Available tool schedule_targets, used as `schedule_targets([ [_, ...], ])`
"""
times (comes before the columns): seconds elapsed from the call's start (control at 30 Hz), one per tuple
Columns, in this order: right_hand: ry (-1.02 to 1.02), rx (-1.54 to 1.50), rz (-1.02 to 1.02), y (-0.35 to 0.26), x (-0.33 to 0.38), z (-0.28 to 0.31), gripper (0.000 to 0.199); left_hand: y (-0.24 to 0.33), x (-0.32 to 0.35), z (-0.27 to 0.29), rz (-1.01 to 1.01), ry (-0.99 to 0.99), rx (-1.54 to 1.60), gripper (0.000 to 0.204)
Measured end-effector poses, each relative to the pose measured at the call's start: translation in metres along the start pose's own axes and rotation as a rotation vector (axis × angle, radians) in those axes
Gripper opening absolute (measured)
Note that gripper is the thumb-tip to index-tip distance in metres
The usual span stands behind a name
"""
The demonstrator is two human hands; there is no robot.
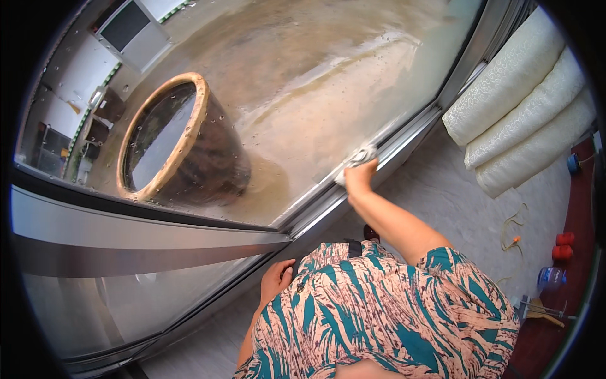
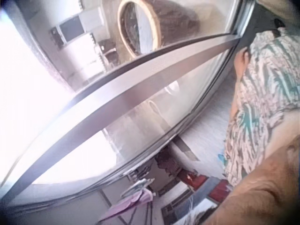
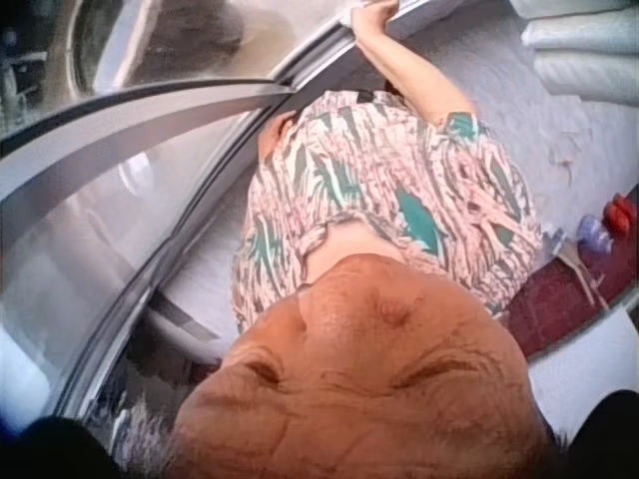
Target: The person wipes a glass window and its frame using a cloth, reaching various parts of the glass. The person pulls a curtain aside and wipes the surface underneath.
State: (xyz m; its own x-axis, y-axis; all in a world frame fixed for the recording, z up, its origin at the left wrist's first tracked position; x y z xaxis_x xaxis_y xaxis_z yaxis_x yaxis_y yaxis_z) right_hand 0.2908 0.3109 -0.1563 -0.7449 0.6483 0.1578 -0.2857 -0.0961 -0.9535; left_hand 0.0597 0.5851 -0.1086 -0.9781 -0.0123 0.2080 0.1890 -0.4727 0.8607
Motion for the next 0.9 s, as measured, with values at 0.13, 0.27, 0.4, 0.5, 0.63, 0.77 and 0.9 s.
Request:
schedule_targets([
  [0.13,-0.415,0.083,-0.132,0.029,0.089,-0.030,0.074,0.003,0.000,-0.008,0.096,-0.023,0.068,0.023],
  [0.27,-0.814,-0.127,-0.490,0.038,0.171,-0.057,0.078,0.013,-0.006,-0.018,0.041,-0.076,0.043,0.022],
  [0.4,-1.090,-0.438,-0.601,0.018,0.160,-0.056,0.041,0.023,-0.012,-0.013,-0.005,-0.042,0.020,0.022],
  [0.5,-1.003,-0.504,-0.677,0.012,0.120,-0.040,0.030,0.026,-0.007,-0.004,0.047,0.038,0.053,0.022],
  [0.63,-0.878,-0.495,-0.613,-0.005,0.042,-0.017,0.030,0.007,-0.008,-0.004,-0.008,0.120,0.076,0.022],
  [0.77,-0.727,-0.457,-0.435,-0.022,-0.053,0.014,0.026,0.016,-0.022,-0.010,-0.087,0.141,0.051,0.022],
  [0.9,-0.564,-0.405,-0.328,-0.024,-0.127,0.044,0.022,0.018,-0.020,-0.018,-0.148,0.139,-0.013,0.023],
])
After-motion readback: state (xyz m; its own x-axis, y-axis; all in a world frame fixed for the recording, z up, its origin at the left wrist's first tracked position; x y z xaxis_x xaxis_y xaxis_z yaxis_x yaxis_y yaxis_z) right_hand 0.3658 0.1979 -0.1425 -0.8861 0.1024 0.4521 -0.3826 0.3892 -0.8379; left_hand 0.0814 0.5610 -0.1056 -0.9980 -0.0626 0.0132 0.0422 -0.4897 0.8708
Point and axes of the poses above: each hand's wrist, its own x-axis away from the middle knuckle, its own z-axis out of the back of the hand, y = z × x, the point moved 7 cm from there along -x, towards the middle knuckle, and after that the axes turned 6 degrees about x, right-handed, at the moved point
